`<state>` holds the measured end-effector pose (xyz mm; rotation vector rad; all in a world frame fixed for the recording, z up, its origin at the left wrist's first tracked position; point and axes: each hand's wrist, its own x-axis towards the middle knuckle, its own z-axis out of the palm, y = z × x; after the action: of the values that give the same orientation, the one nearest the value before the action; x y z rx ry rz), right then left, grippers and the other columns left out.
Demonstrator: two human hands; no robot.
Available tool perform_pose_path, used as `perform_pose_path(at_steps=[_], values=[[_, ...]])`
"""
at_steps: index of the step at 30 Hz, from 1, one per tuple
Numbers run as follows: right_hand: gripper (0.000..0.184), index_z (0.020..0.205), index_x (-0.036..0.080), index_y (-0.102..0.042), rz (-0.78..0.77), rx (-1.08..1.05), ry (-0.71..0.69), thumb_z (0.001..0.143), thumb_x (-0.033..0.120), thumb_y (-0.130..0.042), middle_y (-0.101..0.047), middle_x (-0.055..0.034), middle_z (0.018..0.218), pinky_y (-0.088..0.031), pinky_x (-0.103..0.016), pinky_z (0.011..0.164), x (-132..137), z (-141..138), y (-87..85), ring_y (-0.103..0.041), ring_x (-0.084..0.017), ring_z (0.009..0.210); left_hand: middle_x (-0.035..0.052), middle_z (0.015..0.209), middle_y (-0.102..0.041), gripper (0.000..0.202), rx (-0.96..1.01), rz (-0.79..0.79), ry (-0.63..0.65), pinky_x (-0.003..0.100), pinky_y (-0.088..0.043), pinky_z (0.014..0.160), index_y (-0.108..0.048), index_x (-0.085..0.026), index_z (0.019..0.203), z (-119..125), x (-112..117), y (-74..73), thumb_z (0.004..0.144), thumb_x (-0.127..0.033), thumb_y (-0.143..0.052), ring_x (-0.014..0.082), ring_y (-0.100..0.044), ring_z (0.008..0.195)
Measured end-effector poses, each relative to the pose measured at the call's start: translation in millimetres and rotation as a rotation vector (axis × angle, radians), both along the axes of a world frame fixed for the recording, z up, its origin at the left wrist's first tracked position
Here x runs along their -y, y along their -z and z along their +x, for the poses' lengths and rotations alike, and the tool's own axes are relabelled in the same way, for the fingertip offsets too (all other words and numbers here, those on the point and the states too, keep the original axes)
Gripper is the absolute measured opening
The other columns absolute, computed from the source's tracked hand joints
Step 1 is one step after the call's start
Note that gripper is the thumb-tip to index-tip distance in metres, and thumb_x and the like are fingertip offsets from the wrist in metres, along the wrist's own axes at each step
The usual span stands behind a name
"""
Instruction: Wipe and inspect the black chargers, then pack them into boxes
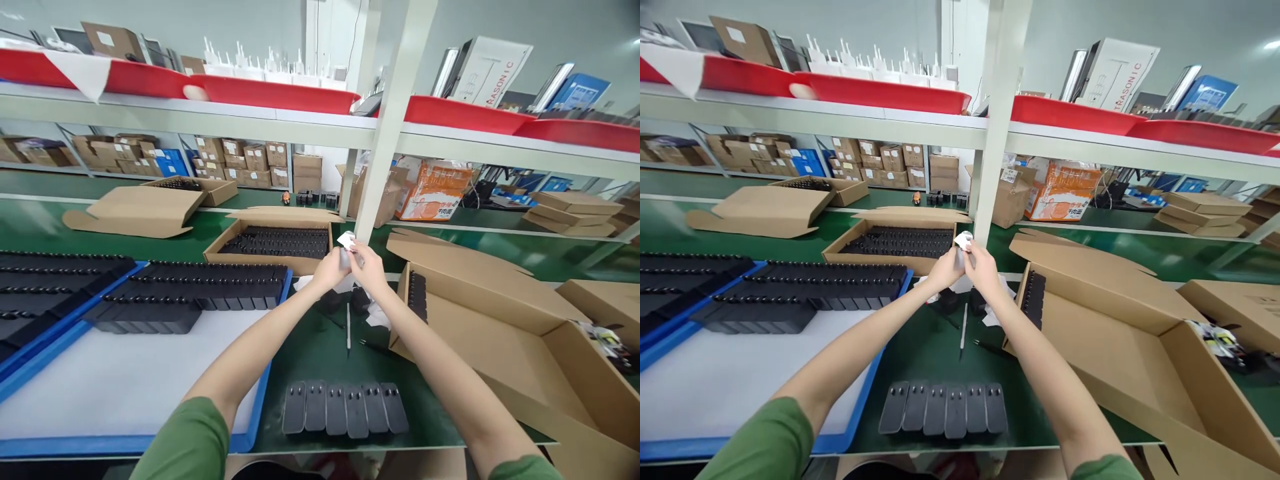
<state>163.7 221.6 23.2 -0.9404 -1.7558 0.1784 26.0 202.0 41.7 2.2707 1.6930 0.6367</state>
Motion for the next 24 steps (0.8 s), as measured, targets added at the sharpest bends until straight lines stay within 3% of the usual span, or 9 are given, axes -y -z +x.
perform_pose_path(at_steps=[4,11,14,18,24], values=[[0.027,0.106,0.015,-0.064,-0.101,-0.247,0.062,0.096,0.04,-0.059,-0.066,-0.0056,0.106,-0.056,-0.038,0.085,-7,9,1.5,-0.065,-0.017,0.093,0.01,0.122,-0.062,0.04,-0.119,0.048,0.027,0.044,-0.055,0.089,-0.057,-0.016,0.125,9,-4,-16.3,0.094,-0.042,-0.06,0.0225,-0.063,0.105],[0.031,0.105,0.013,-0.062,-0.228,-0.742,0.157,0.096,0.043,-0.057,-0.065,-0.0034,0.095,-0.057,-0.031,0.072,-9,30,5.4,-0.064,-0.013,0.08,0.011,0.129,-0.058,0.04,-0.418,0.114,0.147,0.05,-0.05,0.098,-0.057,-0.016,0.125,44,-5,-83.1,0.092,-0.039,-0.062,0.026,-0.058,0.116],[0.031,0.108,0.013,-0.061,-0.298,-0.888,0.152,0.097,0.042,-0.056,-0.065,-0.0035,0.095,-0.056,-0.029,0.068,-6,26,11.6,-0.063,-0.012,0.077,0.0105,0.127,-0.06,0.035,-0.542,0.091,0.181,0.05,-0.05,0.099,-0.06,-0.016,0.12,57,1,-102.7,0.092,-0.036,-0.063,0.0256,-0.059,0.116],[0.031,0.112,0.014,-0.06,-0.379,-0.979,0.143,0.097,0.041,-0.057,-0.064,-0.005,0.102,-0.057,-0.031,0.072,-4,19,15.8,-0.064,-0.014,0.083,0.0096,0.128,-0.06,0.03,-0.646,0.077,0.166,0.049,-0.049,0.1,-0.062,-0.018,0.117,64,8,-110.3,0.093,-0.035,-0.062,0.0246,-0.059,0.116],[0.03,0.112,0.014,-0.06,-0.432,-0.927,0.155,0.097,0.04,-0.057,-0.064,-0.0054,0.103,-0.057,-0.031,0.073,-2,18,8.4,-0.064,-0.014,0.084,0.0109,0.128,-0.06,0.033,-0.642,0.124,0.138,0.049,-0.049,0.099,-0.061,-0.016,0.119,57,13,-104.1,0.092,-0.035,-0.064,0.0254,-0.058,0.117]])
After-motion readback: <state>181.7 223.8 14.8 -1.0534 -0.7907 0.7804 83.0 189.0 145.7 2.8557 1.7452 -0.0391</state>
